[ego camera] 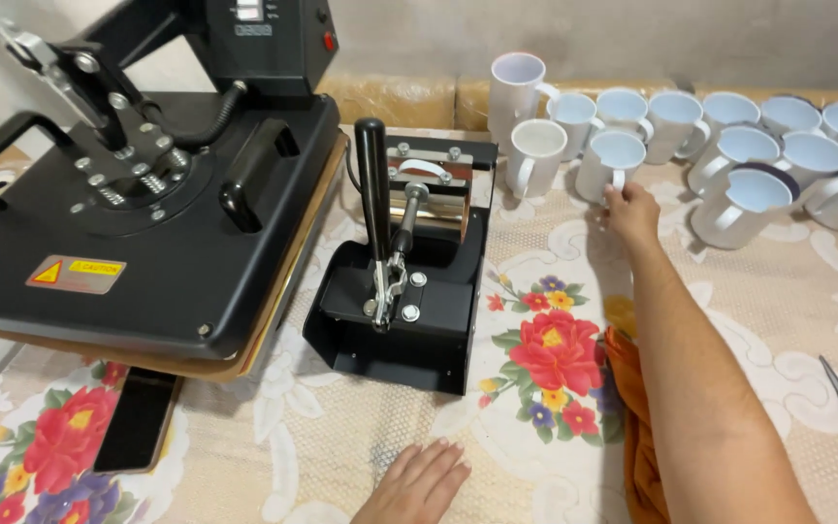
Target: A person prepares a ceramic mug for sublimation printing by wiping it clean with a cloth and then carefully taping a printed design onto its surface.
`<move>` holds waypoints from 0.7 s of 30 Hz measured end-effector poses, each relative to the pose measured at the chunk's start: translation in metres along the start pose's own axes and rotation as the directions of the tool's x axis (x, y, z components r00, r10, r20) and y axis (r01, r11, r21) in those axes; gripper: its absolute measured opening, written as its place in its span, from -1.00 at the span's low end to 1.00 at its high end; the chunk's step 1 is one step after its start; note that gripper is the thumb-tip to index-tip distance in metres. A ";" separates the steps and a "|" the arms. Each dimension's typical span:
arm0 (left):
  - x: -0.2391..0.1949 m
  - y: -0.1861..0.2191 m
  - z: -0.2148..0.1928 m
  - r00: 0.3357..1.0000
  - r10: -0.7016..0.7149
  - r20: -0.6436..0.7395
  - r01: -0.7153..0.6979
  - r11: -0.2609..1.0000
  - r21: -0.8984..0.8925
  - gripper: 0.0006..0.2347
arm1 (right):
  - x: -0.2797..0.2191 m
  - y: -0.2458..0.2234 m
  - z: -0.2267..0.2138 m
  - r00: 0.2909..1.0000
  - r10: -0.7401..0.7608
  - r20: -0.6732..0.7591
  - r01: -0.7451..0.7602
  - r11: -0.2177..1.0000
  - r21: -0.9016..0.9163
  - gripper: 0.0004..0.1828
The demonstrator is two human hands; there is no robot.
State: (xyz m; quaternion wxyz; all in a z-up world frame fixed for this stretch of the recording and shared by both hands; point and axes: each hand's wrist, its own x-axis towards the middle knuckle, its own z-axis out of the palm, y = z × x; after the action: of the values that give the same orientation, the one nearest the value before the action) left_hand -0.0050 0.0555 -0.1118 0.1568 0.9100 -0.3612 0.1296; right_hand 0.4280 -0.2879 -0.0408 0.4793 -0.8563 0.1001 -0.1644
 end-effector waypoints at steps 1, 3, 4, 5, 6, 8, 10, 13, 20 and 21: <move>-0.003 0.000 0.004 1.000 -0.020 0.021 0.020 1.000 -0.021 -0.65 | -0.011 -0.013 -0.002 0.989 0.085 0.117 -0.100 0.987 0.127 -0.75; 0.001 0.005 -0.020 0.998 -0.008 0.055 0.012 0.996 -0.089 -0.57 | -0.025 -0.021 -0.009 0.996 0.049 0.078 -0.058 0.992 0.113 -0.75; 0.006 0.007 -0.032 0.997 0.008 0.074 0.003 0.989 -0.146 -0.45 | -0.029 -0.029 -0.014 0.999 -0.003 0.035 0.000 0.995 0.104 -0.72; 0.009 0.010 -0.039 0.997 0.007 0.075 0.005 0.988 -0.152 -0.45 | -0.048 -0.040 -0.030 0.999 0.000 0.037 -0.004 0.995 0.099 -0.72; 0.011 0.013 -0.046 0.996 -0.010 0.084 0.025 0.984 -0.175 -0.44 | -0.067 -0.052 -0.045 0.998 -0.009 0.069 -0.005 0.979 0.202 -0.71; 0.015 0.022 -0.061 0.994 -0.032 0.102 0.053 0.976 -0.212 -0.41 | -0.116 -0.064 -0.079 0.994 -0.007 0.109 -0.025 0.956 0.293 -0.71; 0.023 0.027 -0.079 0.995 0.018 -0.100 -0.049 0.949 -0.312 -0.56 | -0.169 -0.069 -0.118 0.980 -0.089 0.178 -0.018 0.852 0.523 -0.69; 0.019 0.020 -0.064 0.979 -0.039 -0.202 -0.051 0.906 -0.421 -0.72 | -0.254 -0.056 -0.162 0.947 -0.157 0.280 -0.045 0.799 0.600 -0.68; 0.103 0.084 -0.084 0.831 -0.547 -0.102 0.131 0.371 -0.919 -0.42 | -0.354 -0.044 -0.186 0.885 -0.207 0.417 -0.148 0.724 0.673 -0.65; 0.112 0.097 -0.085 0.824 -0.560 -0.091 0.105 0.308 -0.945 -0.31 | -0.362 -0.043 -0.185 0.877 -0.224 0.425 -0.127 0.746 0.654 -0.64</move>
State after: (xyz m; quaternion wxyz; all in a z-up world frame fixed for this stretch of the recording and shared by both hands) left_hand -0.0042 -0.0486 0.0239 0.7240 0.6754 -0.1275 0.0586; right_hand 0.0236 -0.2919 0.0187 0.7565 -0.6445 -0.1096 0.0146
